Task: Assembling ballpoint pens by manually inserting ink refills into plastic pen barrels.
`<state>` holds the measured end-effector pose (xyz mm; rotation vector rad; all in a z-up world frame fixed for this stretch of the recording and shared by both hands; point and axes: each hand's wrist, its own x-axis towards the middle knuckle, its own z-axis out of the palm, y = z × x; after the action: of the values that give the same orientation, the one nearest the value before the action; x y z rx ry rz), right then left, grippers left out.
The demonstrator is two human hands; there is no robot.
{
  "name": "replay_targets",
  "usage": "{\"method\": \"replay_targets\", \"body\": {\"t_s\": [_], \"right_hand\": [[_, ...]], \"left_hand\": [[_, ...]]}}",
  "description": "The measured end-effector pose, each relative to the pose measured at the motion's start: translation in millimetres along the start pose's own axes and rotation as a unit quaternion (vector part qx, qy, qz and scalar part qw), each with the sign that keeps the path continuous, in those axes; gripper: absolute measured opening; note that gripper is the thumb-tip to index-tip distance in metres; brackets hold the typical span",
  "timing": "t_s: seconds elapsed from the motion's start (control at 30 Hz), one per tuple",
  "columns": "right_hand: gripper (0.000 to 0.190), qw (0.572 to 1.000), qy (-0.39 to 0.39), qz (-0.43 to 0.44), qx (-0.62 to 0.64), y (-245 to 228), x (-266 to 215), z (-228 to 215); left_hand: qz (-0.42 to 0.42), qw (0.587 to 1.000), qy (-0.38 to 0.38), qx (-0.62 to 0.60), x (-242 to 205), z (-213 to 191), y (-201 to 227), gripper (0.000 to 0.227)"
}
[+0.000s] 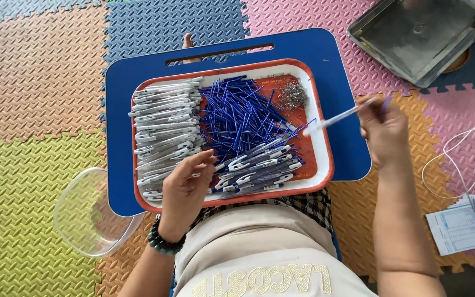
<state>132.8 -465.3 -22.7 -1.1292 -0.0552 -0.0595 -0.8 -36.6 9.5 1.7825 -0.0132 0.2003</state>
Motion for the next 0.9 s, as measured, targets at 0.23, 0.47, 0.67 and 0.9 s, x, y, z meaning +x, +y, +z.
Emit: {"method": "replay_targets", "body": {"t_s": [0.23,0.47,0.67,0.9], "right_hand": [[0.010,0.997,0.029,0.003,-0.066,-1,-29,-33],[0.013,0.999,0.012,0.022,-0.028,-3,-31,-49],[0.011,0.998,0.033,0.042,-0.034,3,-37,-53],[0.013,0.995,0.045,0.026,-0.084,-5,-37,-28]], "left_hand": [[-0.038,0.999,-0.011,-0.038,-4,-19,-9,0.038],[-0.046,0.998,-0.001,-0.052,-5,-27,-7,0.031],[-0.024,0.998,0.012,-0.050,-4,-33,-12,0.031],[-0.030,0.998,0.006,-0.050,-3,-33,-10,0.030]]}}
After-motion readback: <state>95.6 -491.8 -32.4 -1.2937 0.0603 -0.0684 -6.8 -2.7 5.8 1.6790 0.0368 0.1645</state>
